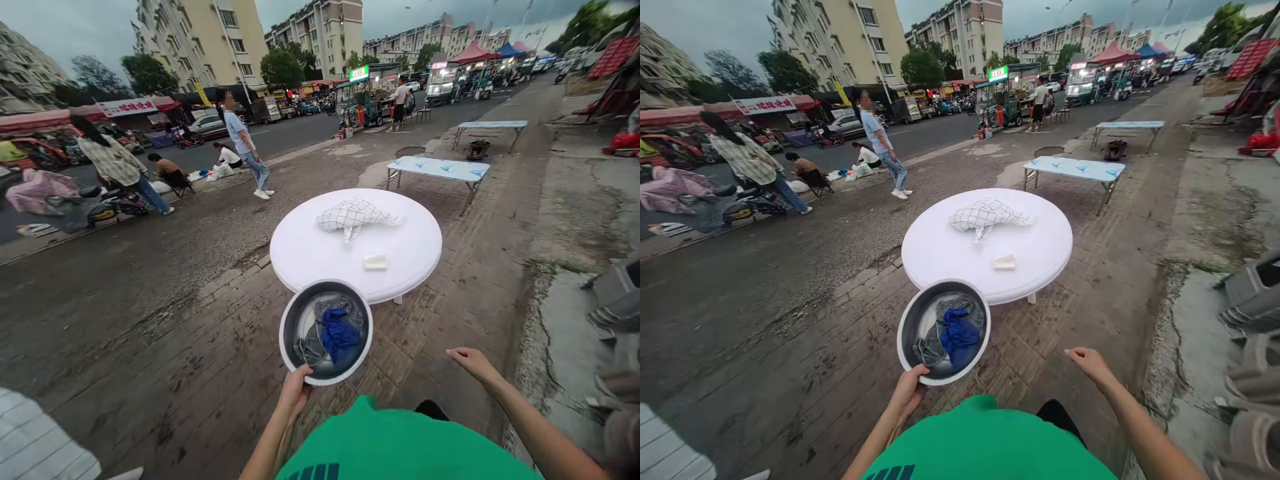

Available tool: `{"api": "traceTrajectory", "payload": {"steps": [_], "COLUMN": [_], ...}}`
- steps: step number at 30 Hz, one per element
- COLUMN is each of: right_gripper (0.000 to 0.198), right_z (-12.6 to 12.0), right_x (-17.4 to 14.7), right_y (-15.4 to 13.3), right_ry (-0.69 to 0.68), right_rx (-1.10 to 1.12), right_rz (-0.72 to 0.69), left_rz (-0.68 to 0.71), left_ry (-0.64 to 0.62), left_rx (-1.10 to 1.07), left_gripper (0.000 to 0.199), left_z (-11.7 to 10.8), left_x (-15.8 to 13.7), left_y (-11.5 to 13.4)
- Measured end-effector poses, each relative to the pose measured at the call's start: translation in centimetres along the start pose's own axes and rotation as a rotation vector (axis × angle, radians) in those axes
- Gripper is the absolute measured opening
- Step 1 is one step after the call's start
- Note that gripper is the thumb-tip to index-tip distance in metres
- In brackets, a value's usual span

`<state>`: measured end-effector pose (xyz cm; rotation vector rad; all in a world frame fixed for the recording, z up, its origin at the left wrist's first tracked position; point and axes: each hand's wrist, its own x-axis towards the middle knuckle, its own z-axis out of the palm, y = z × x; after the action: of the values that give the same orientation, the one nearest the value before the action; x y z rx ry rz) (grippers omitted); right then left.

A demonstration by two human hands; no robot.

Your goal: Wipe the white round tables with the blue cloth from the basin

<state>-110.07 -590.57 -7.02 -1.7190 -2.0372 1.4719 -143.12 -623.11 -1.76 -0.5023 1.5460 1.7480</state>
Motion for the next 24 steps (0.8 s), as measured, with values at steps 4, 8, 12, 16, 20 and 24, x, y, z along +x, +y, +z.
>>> {"api": "traceTrajectory", "payload": {"steps": [4, 8, 12, 16, 20, 24], "right_gripper": [0.031, 0.037, 0.05, 0.039, 0.069, 0.057], "right_z": [-2.1, -1.6, 1.5, 5.9, 6.4, 5.9], "right_x": [15.2, 32.5, 46.1, 51.6, 49.4, 45.4], "right_y": [-8.3, -19.7, -33.2, -38.9, -31.7, -23.9], "right_ry": [-0.062, 0.006, 0.088, -0.071, -0.622, -0.57], "right_rx": [-0.184, -0.395, -0.503, -0.486, -0.385, -0.372], "right_rz": [-0.095, -0.237, -0.413, -0.54, -0.235, -0.065], "left_rz": [0.012, -0.011, -0.074, -0.108, -0.126, -0.135], "left_ry": [0.151, 0.361, 0.591, 0.745, 0.866, 0.949], "left_rx": [-0.105, -0.274, -0.431, -0.538, -0.603, -0.584], "left_gripper": [0.025, 0.028, 0.032, 0.038, 0.042, 0.041], "left_z": [4.6, 9.9, 16.3, 22.8, 27.6, 30.0], "left_x": [3.5, 6.6, 8.4, 8.5, 8.2, 8.3], "left_y": [2.4, 3.4, 3.8, 4.4, 6.0, 7.4]}}
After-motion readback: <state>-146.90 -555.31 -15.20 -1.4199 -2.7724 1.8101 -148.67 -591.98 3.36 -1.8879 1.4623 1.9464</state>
